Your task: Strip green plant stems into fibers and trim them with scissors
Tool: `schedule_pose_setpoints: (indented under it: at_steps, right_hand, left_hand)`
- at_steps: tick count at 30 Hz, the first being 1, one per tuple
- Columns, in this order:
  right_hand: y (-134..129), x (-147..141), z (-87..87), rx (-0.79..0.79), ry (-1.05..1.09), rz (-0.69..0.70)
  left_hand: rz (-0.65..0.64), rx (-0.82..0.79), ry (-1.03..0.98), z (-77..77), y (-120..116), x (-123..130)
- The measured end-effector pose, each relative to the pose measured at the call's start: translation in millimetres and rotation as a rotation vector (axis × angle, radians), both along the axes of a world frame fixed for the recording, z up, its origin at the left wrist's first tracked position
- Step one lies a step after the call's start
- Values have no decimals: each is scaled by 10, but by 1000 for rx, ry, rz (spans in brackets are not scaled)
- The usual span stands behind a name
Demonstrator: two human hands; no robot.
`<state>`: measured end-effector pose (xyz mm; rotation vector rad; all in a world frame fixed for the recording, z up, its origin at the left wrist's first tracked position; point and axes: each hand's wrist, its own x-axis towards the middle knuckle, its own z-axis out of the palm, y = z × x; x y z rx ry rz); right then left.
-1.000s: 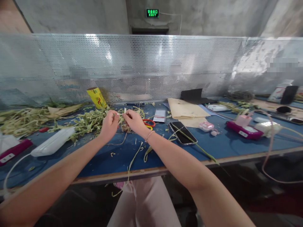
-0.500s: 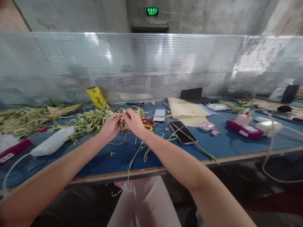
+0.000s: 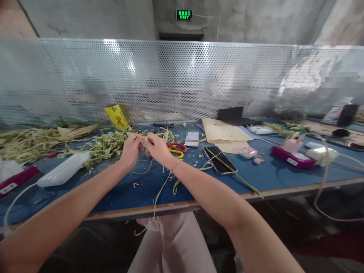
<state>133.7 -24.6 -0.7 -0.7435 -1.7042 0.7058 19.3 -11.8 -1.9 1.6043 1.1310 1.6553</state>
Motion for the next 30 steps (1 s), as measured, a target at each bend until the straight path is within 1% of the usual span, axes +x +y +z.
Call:
schedule_pose_setpoints:
  at_steps: [4, 7, 10, 13, 16, 20, 23, 28, 30]
  right_hand:
    - [-14, -2, 8, -20, 9, 52]
    - [-22, -7, 20, -47, 37, 68]
    - [-22, -17, 23, -92, 112, 61]
    - [-11, -30, 14, -157, 203, 42]
    - [6, -40, 5, -240, 280, 46]
    - [32, -46, 1, -300, 345, 67]
    - [52, -48, 0, -313, 381, 72]
    - [58, -50, 14, -312, 397, 55]
    - [52, -49, 25, -298, 398, 56]
  left_hand:
    - [53, 5, 37, -16, 51, -31]
    - [61, 13, 59, 0, 34, -37]
    - [94, 61, 119, 42, -47, -30]
    - [174, 132, 235, 88, -152, -15]
    - [207, 203, 343, 110, -225, 1]
    - [226, 268, 446, 104, -247, 4]
    - [227, 289, 488, 102, -244, -4]
    - [178, 298, 504, 111, -267, -18]
    - [168, 284, 454, 108, -263, -16]
